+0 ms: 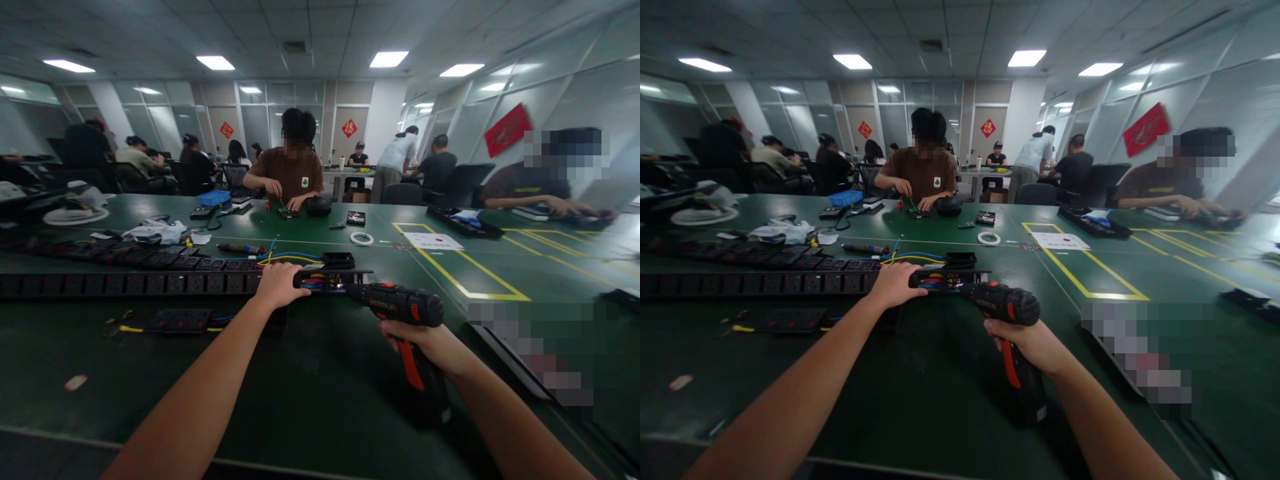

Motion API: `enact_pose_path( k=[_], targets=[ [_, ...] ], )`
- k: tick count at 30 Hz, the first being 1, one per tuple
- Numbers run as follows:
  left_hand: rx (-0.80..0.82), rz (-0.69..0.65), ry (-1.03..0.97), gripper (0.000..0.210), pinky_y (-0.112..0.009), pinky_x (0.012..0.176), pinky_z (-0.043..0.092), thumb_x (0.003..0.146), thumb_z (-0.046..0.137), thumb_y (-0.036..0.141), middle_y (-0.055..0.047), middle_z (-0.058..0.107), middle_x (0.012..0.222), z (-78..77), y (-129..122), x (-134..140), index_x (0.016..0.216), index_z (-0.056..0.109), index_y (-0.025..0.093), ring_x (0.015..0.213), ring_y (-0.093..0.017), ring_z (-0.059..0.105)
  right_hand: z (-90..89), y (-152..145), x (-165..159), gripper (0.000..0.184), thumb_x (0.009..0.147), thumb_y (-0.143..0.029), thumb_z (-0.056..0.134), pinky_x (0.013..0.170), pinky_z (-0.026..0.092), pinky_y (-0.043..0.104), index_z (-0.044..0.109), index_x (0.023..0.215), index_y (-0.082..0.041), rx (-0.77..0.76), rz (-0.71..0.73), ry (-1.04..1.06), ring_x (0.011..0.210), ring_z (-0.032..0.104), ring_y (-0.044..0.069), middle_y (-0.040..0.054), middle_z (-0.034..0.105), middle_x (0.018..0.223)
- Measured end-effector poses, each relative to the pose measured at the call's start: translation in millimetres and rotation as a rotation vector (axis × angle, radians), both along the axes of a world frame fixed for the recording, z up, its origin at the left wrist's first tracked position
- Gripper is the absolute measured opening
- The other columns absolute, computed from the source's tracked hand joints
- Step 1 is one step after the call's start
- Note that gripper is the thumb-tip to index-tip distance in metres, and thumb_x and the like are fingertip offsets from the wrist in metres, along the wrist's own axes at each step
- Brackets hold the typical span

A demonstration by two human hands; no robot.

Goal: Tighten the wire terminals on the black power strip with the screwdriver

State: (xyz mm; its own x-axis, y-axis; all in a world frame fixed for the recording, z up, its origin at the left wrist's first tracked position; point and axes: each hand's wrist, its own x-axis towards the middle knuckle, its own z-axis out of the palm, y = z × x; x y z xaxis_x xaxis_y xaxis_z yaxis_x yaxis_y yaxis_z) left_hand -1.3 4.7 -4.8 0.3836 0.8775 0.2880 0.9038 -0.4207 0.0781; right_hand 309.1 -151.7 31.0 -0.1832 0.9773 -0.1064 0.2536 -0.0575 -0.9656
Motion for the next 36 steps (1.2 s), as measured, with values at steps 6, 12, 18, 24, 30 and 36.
enact_pose_path(
  k=[6,12,18,24,30,36],
  targets=[
    [0.000,0.000,0.002,0.068,-0.047,0.098,0.043,0.081,0.069,0.074,-0.010,0.069,0.131,1.0,-1.1,0.2,0.132,0.065,0.029,0.120,-0.036,0.061,-2.9,0.7,1.4,0.037,0.079,-0.052,0.078,0.059,0.040,0.032,0.067,0.069,-0.018,0.020,0.006,-0.018,0.059,0.054,0.017,0.0010,0.062,0.062],
    [-0.003,0.004,-0.001,0.068,-0.046,0.099,0.042,0.081,0.069,0.074,-0.010,0.069,0.132,0.7,-1.1,0.4,0.132,0.065,0.029,0.121,-0.036,0.061,-3.5,1.2,3.0,0.033,0.076,-0.049,0.080,0.064,0.043,0.034,0.072,0.078,-0.017,0.011,-0.013,0.036,0.063,0.058,0.019,0.0030,0.066,0.069],
    [0.005,0.006,0.015,0.068,-0.047,0.098,0.043,0.082,0.069,0.073,-0.010,0.070,0.131,2.5,-1.9,1.1,0.133,0.065,0.027,0.120,-0.035,0.062,-4.3,0.5,2.4,0.036,0.076,-0.049,0.081,0.065,0.045,0.034,0.076,0.089,-0.016,0.000,-0.016,0.040,0.066,0.063,0.021,0.0070,0.075,0.083],
    [0.009,0.004,0.012,0.070,-0.047,0.098,0.043,0.082,0.068,0.074,-0.010,0.069,0.132,0.6,-0.6,0.4,0.133,0.065,0.027,0.120,-0.036,0.061,-2.2,0.4,0.4,0.038,0.076,-0.046,0.082,0.067,0.048,0.035,0.077,0.099,-0.017,0.028,0.009,0.093,0.065,0.066,0.020,0.0085,0.077,0.095],
    [0.007,0.000,0.004,0.071,-0.048,0.098,0.043,0.081,0.069,0.074,-0.010,0.069,0.131,-1.0,0.6,0.3,0.134,0.065,0.027,0.121,-0.036,0.061,-6.3,2.3,3.3,0.039,0.079,-0.048,0.081,0.069,0.051,0.037,0.077,0.103,-0.018,0.008,0.039,0.099,0.069,0.068,0.022,0.0101,0.078,0.102],
    [-0.008,-0.001,-0.003,0.070,-0.048,0.099,0.043,0.081,0.069,0.074,-0.011,0.069,0.132,1.2,-0.4,0.5,0.133,0.065,0.027,0.121,-0.037,0.061,-4.6,1.6,3.0,0.037,0.076,-0.051,0.080,0.065,0.046,0.035,0.076,0.088,-0.016,-0.023,0.000,0.028,0.067,0.064,0.021,0.0072,0.074,0.081]
  ],
)
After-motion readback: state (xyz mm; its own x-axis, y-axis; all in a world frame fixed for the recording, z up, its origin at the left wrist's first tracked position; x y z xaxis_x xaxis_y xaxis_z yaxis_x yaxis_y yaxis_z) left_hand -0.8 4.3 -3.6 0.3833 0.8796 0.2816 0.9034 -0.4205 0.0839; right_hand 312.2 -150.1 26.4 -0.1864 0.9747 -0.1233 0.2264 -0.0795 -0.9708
